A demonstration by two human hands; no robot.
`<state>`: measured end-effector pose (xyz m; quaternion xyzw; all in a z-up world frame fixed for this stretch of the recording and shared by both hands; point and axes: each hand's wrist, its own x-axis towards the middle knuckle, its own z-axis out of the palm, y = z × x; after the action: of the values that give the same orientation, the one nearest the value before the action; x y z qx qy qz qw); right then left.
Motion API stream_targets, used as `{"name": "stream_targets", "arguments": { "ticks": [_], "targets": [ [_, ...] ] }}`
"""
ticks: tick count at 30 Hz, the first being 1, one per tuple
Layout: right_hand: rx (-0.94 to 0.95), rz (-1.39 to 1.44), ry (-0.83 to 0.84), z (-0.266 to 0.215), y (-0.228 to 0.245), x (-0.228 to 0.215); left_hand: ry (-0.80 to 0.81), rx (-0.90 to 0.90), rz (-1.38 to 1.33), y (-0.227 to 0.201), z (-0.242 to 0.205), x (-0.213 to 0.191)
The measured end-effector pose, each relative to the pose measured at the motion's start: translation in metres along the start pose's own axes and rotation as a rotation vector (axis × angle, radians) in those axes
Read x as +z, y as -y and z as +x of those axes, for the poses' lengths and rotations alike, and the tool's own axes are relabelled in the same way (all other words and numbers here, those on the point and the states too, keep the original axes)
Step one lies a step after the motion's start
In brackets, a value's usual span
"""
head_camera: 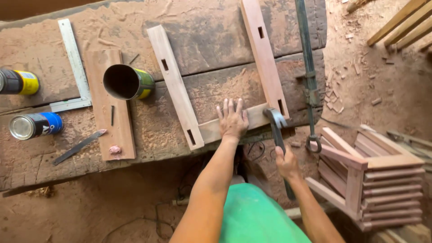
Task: The person assembles a rectangular wooden frame by hammering nails into the corners of joined planks. They use a metal bar clamp to hold the frame together while driving nails, then remove the clamp and inspect the assembled frame. The person repeats the process with another frame, securing joints with nails and checking alignment.
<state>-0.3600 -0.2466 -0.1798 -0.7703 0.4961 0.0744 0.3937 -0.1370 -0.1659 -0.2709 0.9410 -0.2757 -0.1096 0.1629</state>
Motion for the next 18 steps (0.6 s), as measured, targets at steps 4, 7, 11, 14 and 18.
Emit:
{"name": "stream_targets", "arguments": {
  "ticks": [4, 7, 11, 14, 18],
  "targets": [
    [0.1, -0.029, -0.011, -0.019, 0.024, -0.024, 0.038, -0.009, -0.001, -0.002, -0.003, 0.007],
    [0.018, 0.005, -0.074, -0.011, 0.002, -0.005, -0.078, 0.013, 0.012, 0.005, 0.003, 0.009],
    [0.106, -0.094, 0.089, -0.011, -0.011, -0.012, -0.195, 0.083, -0.027, -0.003, -0.005, -0.008],
    [0.168, 0.114, 0.153, -0.026, 0.01, -0.038, -0.176, 0.144, -0.066, 0.001, -0.004, -0.014],
    [0.221, 0.202, 0.014, -0.078, -0.058, -0.035, 0.148, 0.375, 0.001, 0.018, -0.009, 0.0]
  ]
}}
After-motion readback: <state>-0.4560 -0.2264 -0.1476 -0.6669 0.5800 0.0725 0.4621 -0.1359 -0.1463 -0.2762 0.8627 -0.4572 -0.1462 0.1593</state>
